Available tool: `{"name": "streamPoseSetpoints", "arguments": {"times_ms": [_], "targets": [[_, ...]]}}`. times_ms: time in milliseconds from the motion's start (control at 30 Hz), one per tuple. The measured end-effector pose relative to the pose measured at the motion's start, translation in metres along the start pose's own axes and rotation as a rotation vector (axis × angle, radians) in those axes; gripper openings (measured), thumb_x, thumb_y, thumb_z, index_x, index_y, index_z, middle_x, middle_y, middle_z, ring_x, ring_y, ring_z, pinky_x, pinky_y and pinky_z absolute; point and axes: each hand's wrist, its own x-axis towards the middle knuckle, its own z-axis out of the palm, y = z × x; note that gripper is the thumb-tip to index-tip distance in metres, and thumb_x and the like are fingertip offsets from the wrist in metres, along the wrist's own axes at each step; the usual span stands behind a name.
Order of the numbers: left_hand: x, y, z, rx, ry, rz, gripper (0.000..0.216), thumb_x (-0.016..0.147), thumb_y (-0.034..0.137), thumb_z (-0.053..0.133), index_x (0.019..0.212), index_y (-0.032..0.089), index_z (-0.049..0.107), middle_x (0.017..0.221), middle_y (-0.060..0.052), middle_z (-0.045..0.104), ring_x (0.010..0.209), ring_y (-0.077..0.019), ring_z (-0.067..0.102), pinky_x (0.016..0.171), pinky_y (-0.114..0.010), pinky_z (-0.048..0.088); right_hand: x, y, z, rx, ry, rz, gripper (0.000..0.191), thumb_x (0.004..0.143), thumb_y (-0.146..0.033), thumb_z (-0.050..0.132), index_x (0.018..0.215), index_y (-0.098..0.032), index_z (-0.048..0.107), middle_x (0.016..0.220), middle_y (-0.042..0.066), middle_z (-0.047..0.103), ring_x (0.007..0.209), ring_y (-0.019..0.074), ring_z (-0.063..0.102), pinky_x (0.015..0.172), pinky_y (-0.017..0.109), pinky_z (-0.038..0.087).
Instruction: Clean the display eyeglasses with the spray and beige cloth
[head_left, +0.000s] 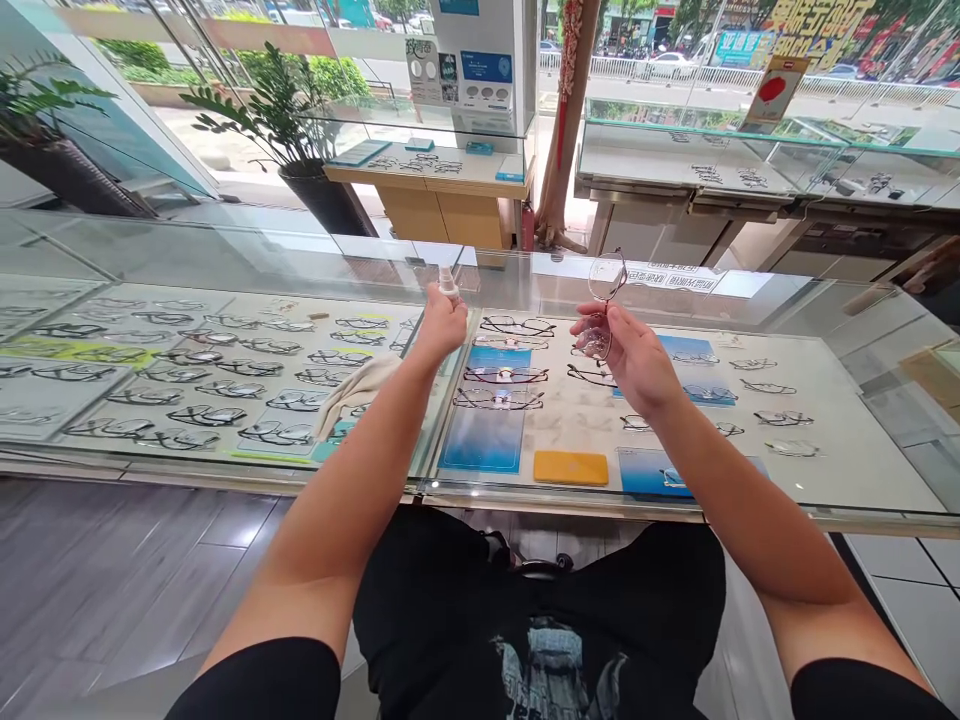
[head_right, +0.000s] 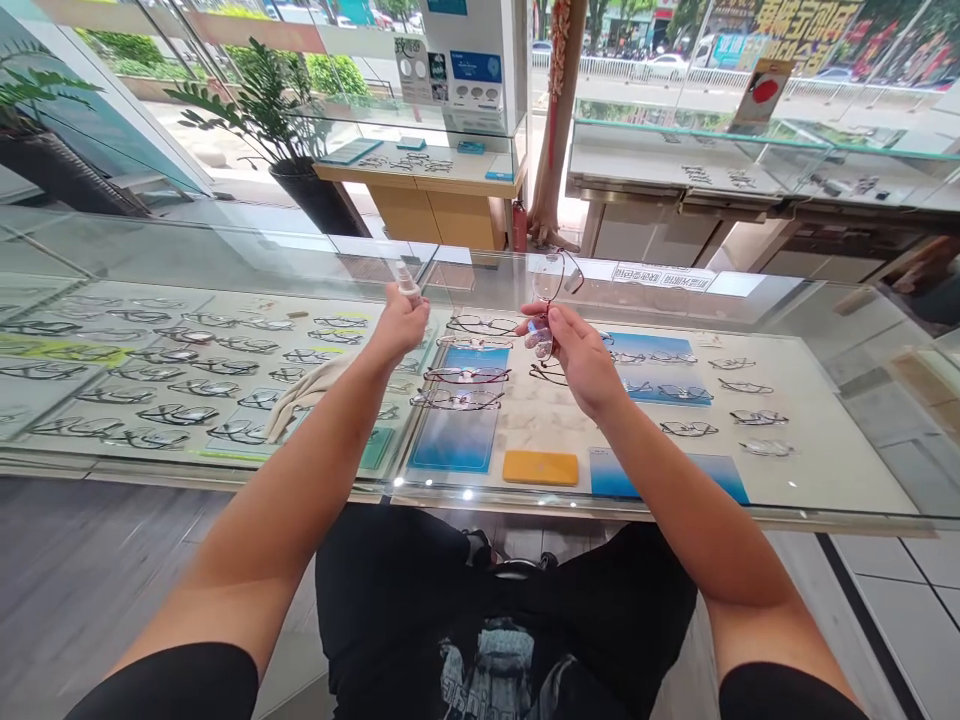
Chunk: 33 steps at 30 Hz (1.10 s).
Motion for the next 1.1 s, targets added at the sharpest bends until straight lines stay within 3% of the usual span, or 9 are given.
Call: {"name": "streamPoseSetpoints", "arguments": {"times_ms": [200,300,467,533,667,767,900,1000,1100], "targets": [[-0.002,-0.002,-0.003,-0.022,0.007,-0.131,0.043,0.093,0.019,0.067,0.133,0.022,0.054,0.123,-0.013,0.072,0.118,-0.0309,0.072,0.112,-0.050,0.056,0.003,0.002,-0.004,-0.043,0.020,-0.007,0.042,0.101,-0.066,0.071,0.117,-0.028,0.079,0.107,0.005,0.078,0.091,0.0183,0.066,0.081,0.033,0.057],[-0.006,0.006,-0.013,-0.033,0.025,-0.141,0.058,0.090,0.020,0.071,0.143,0.020,0.049,0.142,-0.019,0.068,0.129,-0.0329,0.069,0.116,-0.052,0.055,0.003,0.001,-0.006,-0.024,0.016,-0.011,0.041,0.101,-0.065,0.073,0.116,-0.028,0.080,0.106,0.004,0.078,0.090,0.0175,0.066,0.080,0.032,0.058],[-0.035,0.022,-0.076,0.110,0.178,0.036,0.059,0.096,0.022,0.066,0.151,0.020,0.047,0.160,-0.023,0.058,0.144,-0.0352,0.062,0.121,-0.052,0.051,0.001,-0.002,-0.009,-0.010,0.024,-0.023,0.035,0.104,-0.061,0.072,0.114,-0.029,0.083,0.105,0.005,0.078,0.088,0.0178,0.065,0.077,0.032,0.058],[-0.055,0.023,-0.108,0.335,0.072,0.044,0.047,0.099,0.030,0.063,0.146,0.021,0.056,0.151,-0.020,0.068,0.133,-0.0369,0.069,0.116,-0.054,0.053,0.001,-0.002,-0.010,-0.019,0.025,-0.034,0.035,0.104,-0.061,0.071,0.114,-0.030,0.082,0.105,0.005,0.078,0.087,0.0183,0.065,0.076,0.033,0.058],[-0.095,0.005,-0.147,0.759,-0.153,-0.236,0.064,0.091,0.056,0.074,0.140,0.016,0.063,0.154,-0.028,0.066,0.141,-0.0510,0.064,0.112,-0.059,0.053,0.002,0.000,-0.012,-0.028,0.024,-0.041,0.034,0.105,-0.060,0.070,0.115,-0.030,0.082,0.105,0.006,0.078,0.087,0.0186,0.065,0.075,0.034,0.058],[-0.113,-0.012,-0.149,0.788,-0.236,-0.229,0.051,0.092,0.058,0.069,0.125,0.019,0.068,0.144,-0.027,0.071,0.134,-0.0494,0.068,0.103,-0.053,0.056,0.002,0.001,-0.012,-0.020,0.025,-0.037,0.034,0.104,-0.060,0.071,0.115,-0.029,0.083,0.104,0.006,0.078,0.086,0.0184,0.064,0.074,0.033,0.057],[-0.122,-0.015,-0.143,0.694,-0.193,-0.140,0.023,0.100,0.047,0.054,0.103,0.025,0.060,0.111,-0.018,0.076,0.106,-0.0415,0.073,0.087,-0.047,0.054,0.004,0.000,-0.013,-0.010,0.030,-0.053,0.035,0.103,-0.062,0.073,0.114,-0.030,0.083,0.105,0.005,0.078,0.086,0.0178,0.064,0.073,0.032,0.055],[-0.121,0.010,-0.134,0.509,-0.148,-0.053,0.019,0.103,0.044,0.048,0.106,0.027,0.055,0.094,-0.010,0.072,0.086,-0.0337,0.069,0.075,-0.042,0.049,0.006,-0.003,-0.015,-0.035,0.048,-0.073,0.037,0.102,-0.064,0.072,0.113,-0.030,0.082,0.105,0.005,0.078,0.086,0.0181,0.064,0.072,0.033,0.055],[-0.114,0.051,-0.112,0.367,-0.228,0.149,0.021,0.101,0.046,0.053,0.103,0.026,0.061,0.088,-0.006,0.070,0.080,-0.0285,0.066,0.072,-0.039,0.045,0.008,-0.006,-0.017,-0.044,0.071,-0.096,0.038,0.101,-0.065,0.072,0.112,-0.030,0.081,0.104,0.005,0.077,0.084,0.0176,0.064,0.073,0.033,0.055]]}}
